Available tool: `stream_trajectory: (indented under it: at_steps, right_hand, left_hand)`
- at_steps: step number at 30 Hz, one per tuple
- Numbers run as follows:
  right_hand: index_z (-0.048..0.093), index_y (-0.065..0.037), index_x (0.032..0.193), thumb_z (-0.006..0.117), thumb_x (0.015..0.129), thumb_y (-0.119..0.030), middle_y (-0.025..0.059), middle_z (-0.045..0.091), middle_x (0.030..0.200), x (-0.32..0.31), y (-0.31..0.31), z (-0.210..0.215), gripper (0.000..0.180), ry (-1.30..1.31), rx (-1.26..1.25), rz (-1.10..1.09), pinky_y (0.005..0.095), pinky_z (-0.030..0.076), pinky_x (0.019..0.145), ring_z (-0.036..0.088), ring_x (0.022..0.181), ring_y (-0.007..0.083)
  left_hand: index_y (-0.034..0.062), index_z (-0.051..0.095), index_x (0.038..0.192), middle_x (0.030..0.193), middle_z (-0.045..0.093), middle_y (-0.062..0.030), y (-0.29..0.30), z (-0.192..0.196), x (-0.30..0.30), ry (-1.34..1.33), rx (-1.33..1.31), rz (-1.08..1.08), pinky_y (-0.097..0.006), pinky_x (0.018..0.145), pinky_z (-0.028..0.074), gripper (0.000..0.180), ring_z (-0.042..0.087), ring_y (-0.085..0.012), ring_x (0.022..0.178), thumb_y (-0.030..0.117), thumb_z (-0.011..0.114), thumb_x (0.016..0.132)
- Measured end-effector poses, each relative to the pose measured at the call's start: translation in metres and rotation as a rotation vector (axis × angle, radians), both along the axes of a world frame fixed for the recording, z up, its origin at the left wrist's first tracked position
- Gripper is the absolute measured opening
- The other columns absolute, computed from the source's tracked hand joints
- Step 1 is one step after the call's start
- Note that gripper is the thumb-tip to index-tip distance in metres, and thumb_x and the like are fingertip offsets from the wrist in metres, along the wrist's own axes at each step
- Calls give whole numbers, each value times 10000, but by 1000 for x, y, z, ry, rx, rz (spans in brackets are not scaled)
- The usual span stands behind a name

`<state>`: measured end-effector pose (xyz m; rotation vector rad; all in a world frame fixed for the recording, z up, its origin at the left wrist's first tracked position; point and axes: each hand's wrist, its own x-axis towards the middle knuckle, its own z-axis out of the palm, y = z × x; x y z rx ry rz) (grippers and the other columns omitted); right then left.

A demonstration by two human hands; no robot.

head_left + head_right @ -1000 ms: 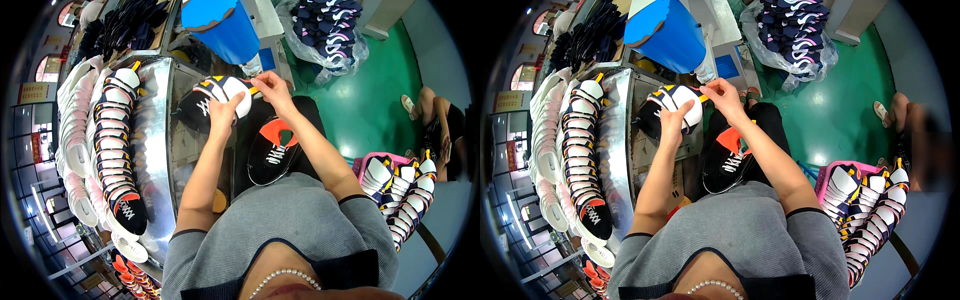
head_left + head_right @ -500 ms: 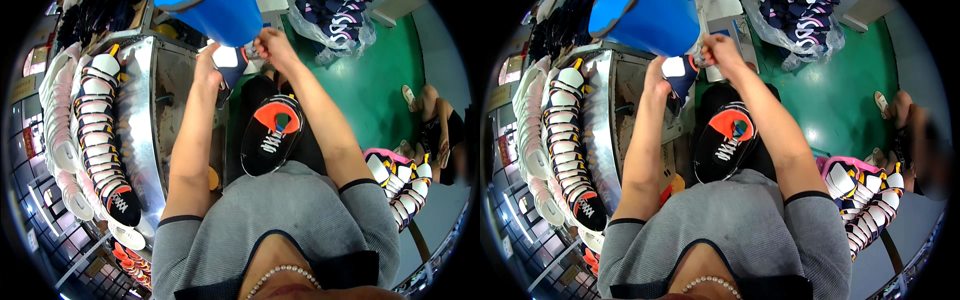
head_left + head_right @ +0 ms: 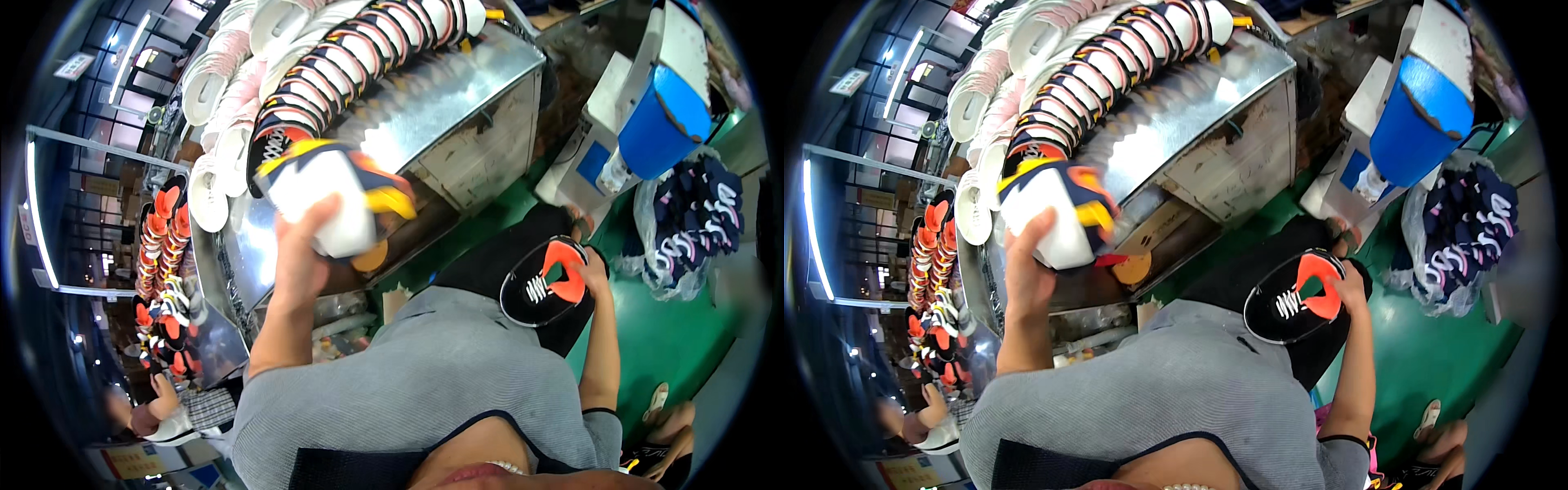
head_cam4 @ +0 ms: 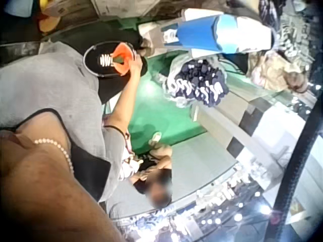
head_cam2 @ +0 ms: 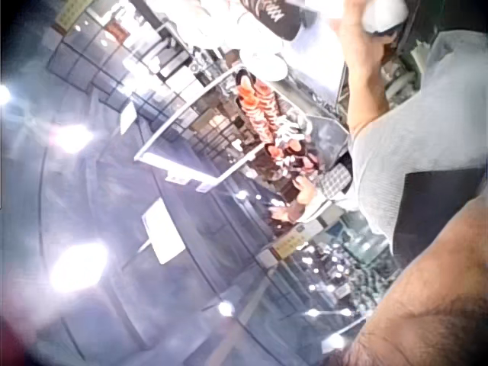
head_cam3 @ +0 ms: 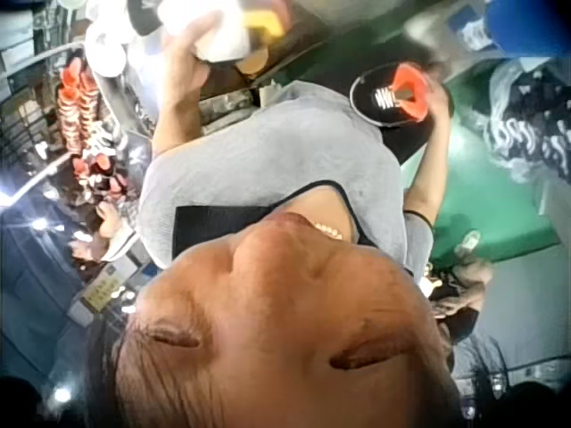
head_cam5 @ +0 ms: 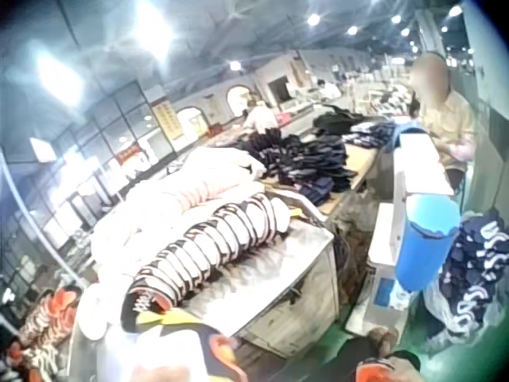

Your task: The person sorts and stacks shoe uppers. The person picks up shoe uppers from a table and from a pink basket, groups them, and places them into organized stacks on the table.

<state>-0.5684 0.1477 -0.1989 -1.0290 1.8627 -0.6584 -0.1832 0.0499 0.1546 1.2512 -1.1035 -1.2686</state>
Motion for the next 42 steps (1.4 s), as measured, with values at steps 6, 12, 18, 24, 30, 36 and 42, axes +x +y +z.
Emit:
stream_trajectory:
  at_steps: [6, 12, 18, 24, 30, 36, 42]
  right_hand:
    - [529, -37, 1002, 702, 701, -70, 96, 552, 1007, 17, 14, 12, 349, 231, -563, -409, 348, 444, 865, 546, 958, 226]
    - [474, -19, 1127, 751, 652, -220, 261, 350, 1283, 22, 43, 72, 586, 344, -658, -631, 413, 313, 1048, 336, 1266, 398]
    - [395, -33, 1221, 750, 616, -233, 306, 232, 1376, 59, 37, 89, 729, 231, -590, -814, 421, 340, 1039, 310, 1295, 451]
    - [206, -22, 1386, 826, 578, -346, 383, 170, 1380, 83, 8, 128, 1069, 211, -739, -822, 466, 262, 1085, 223, 1311, 507]
    - [-5, -8, 1440, 760, 681, -509, 313, 60, 1468, 104, 22, 135, 1189, -150, -845, -513, 449, 148, 1129, 73, 1391, 422]
    - [581, -29, 926, 550, 901, -312, 166, 623, 806, 56, 35, 101, 286, -158, -815, -865, 383, 456, 709, 617, 764, 285]
    - [596, -46, 954, 563, 836, -123, 152, 647, 920, 16, 50, 99, 145, -44, -834, -854, 398, 486, 729, 628, 840, 307]
  left_hand:
    - [15, 605, 1065, 975, 639, -88, -97, -94, 245, -55, -199, 676, -341, 745, 505, 347, 605, -188, 832, 242, 699, 821]
    - [6, 438, 1302, 1232, 541, -132, -215, -169, 241, 50, -195, 254, -389, 941, 432, 611, 540, -260, 1067, 358, 663, 856]
    - [-13, 502, 1230, 1188, 570, -143, -68, -120, 135, -338, -606, 237, -352, 830, 501, 430, 570, -249, 1061, 272, 557, 913]
    - [-18, 480, 1272, 1258, 531, -153, 36, -132, -46, 168, -16, -1017, -377, 928, 439, 418, 503, -253, 1159, 267, 478, 966]
    - [59, 502, 1236, 1257, 531, -133, 18, -163, -182, 100, 649, -1196, -468, 955, 415, 620, 523, -301, 1124, 580, 414, 911]
    - [31, 411, 1331, 1287, 523, -116, 58, -156, -196, 21, 602, -1159, -416, 1015, 370, 616, 495, -278, 1189, 470, 525, 914]
    - [46, 508, 1204, 1083, 614, -70, 1, -166, -161, -19, 351, -765, -310, 812, 490, 395, 614, -172, 930, 326, 538, 927]
